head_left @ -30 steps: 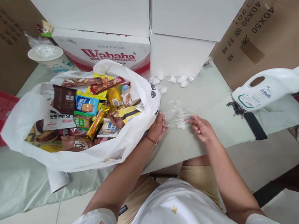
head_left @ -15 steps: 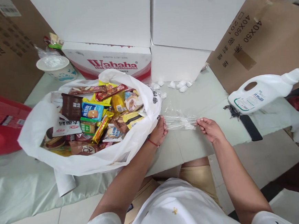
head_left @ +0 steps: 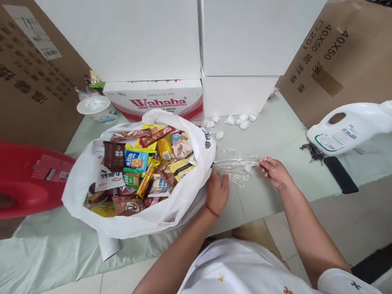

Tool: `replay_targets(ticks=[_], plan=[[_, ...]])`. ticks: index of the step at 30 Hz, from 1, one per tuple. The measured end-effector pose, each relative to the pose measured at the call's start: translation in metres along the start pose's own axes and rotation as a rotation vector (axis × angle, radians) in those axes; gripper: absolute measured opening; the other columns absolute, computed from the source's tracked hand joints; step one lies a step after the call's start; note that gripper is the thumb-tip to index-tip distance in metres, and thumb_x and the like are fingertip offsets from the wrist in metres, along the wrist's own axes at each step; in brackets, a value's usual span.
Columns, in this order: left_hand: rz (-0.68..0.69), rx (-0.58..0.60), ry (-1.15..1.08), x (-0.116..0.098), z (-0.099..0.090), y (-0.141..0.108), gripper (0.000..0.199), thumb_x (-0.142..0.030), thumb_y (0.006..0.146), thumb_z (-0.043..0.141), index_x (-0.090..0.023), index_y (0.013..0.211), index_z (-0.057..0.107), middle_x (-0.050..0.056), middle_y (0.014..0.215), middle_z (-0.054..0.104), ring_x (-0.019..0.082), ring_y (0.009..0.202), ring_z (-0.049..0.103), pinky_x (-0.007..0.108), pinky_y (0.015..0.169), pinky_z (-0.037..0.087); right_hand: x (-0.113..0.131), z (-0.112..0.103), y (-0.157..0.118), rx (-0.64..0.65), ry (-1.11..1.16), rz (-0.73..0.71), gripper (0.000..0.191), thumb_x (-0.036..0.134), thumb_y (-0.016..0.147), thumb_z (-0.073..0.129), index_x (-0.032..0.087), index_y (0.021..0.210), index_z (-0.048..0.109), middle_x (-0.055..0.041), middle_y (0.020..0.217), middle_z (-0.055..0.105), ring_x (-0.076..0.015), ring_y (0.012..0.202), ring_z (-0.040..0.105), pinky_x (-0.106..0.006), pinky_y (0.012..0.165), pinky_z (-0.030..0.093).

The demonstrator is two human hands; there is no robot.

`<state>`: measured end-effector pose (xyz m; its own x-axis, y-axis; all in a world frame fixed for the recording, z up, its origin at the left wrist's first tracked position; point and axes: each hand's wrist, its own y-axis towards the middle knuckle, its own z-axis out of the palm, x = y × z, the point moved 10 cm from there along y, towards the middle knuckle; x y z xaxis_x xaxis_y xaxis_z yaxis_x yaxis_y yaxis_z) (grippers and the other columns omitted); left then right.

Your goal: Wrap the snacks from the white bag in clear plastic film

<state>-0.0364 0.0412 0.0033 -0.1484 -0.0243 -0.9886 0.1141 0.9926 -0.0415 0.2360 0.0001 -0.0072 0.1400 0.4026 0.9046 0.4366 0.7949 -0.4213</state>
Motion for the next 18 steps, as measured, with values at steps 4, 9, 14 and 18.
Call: replay_targets(ticks=[4,9,14,18], plan=[[0.650,-0.119,0.433,-0.073,-0.010,-0.075,0.035,-0.015,0.090,0.061,-0.019,0.125,0.060,0.019,0.127,0.063,0.031,0.124,0.057,0.050,0.102,0.049,-0.001,0.001,0.010,-0.010,-0.002,0.007,0.050,0.056,0.053,0.091,0.018,0.072,0.064,-0.0009,0.072,0.065,-0.0076,0.054,0.046,-0.019,0.041,0.032],[0.892,0.228,0.342,-0.111,0.038,-0.101,0.025,-0.007,0.086,0.052,-0.021,0.101,0.065,0.010,0.093,0.070,0.025,0.096,0.063,0.040,0.083,0.052,0.002,0.008,0.010,-0.009,-0.001,-0.007,0.052,0.060,0.056,0.089,0.019,0.069,0.060,0.0003,0.070,0.063,-0.0066,0.051,0.044,-0.020,0.040,0.029],[0.724,0.058,0.379,-0.125,0.045,-0.054,0.022,-0.005,0.087,0.049,-0.021,0.091,0.065,0.009,0.086,0.070,0.024,0.082,0.058,0.039,0.074,0.048,0.002,0.019,-0.001,-0.001,-0.042,-0.050,0.051,0.065,0.062,0.083,0.021,0.068,0.059,0.0002,0.069,0.063,-0.0080,0.049,0.044,-0.022,0.040,0.031],[0.572,0.163,0.596,-0.107,0.067,-0.022,0.020,-0.010,0.089,0.051,-0.020,0.087,0.068,0.010,0.086,0.070,0.026,0.088,0.061,0.042,0.080,0.049,-0.002,0.017,-0.008,-0.008,-0.060,-0.059,0.049,0.064,0.065,0.082,0.021,0.067,0.058,0.0001,0.068,0.063,-0.0087,0.050,0.045,-0.022,0.041,0.032]])
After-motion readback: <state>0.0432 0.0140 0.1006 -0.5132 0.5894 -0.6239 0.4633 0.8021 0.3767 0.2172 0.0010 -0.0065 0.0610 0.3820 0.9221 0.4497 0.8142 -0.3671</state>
